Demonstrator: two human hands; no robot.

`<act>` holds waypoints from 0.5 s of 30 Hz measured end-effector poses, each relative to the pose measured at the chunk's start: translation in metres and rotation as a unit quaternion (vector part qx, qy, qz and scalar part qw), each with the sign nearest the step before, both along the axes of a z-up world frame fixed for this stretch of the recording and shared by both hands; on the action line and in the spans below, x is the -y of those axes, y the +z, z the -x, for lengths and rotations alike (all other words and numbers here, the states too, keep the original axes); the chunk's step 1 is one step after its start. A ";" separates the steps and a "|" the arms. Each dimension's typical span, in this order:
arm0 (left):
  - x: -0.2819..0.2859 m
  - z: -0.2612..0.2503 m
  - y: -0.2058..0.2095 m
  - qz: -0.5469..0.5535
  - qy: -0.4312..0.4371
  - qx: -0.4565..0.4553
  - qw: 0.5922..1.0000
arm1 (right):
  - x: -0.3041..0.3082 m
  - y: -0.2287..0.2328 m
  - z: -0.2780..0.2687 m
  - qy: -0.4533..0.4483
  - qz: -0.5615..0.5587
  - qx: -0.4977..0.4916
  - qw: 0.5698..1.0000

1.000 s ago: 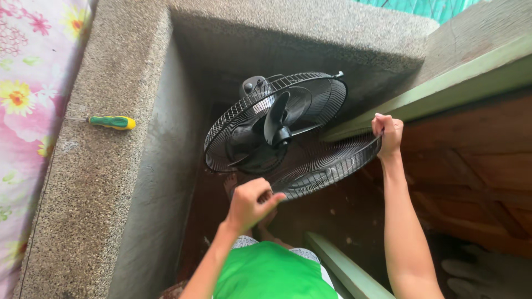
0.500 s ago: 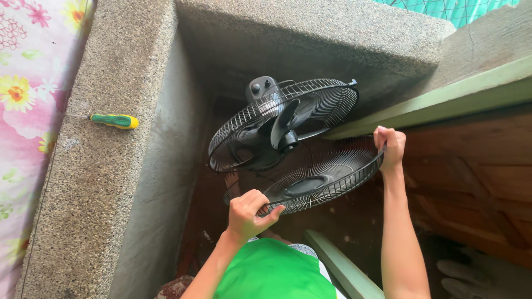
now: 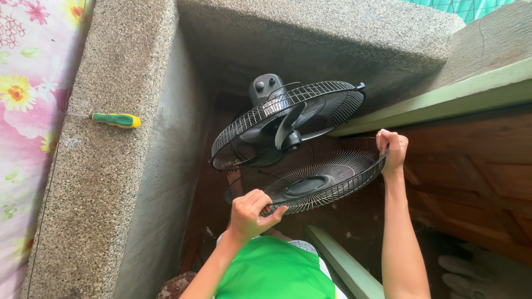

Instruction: The person assembles an electric fan by attaching the motor housing, rear grille, fan blade, and front grille. They secure each component by hand, aligning and tightening the parts to complete the assembly.

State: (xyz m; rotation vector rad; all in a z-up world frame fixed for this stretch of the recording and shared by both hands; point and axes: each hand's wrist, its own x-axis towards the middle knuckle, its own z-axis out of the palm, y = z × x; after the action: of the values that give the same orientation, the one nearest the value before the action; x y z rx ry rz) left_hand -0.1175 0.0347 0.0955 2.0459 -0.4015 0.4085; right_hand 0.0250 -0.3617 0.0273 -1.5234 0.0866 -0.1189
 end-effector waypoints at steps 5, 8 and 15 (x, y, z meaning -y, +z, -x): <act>0.001 0.000 -0.003 0.011 -0.006 -0.020 1.000 | -0.002 0.003 -0.003 0.007 0.011 0.018 1.000; -0.002 0.000 -0.004 0.012 -0.006 -0.013 1.000 | -0.005 0.005 -0.005 0.014 0.004 0.021 1.000; -0.009 0.001 -0.002 0.018 -0.004 -0.022 1.000 | -0.007 0.005 0.004 0.007 0.021 0.019 1.000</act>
State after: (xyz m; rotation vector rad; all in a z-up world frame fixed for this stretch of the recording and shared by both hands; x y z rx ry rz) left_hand -0.1184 0.0435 0.0932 2.0145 -0.3734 0.3636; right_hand 0.0214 -0.3546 0.0323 -1.5624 0.0430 -0.1399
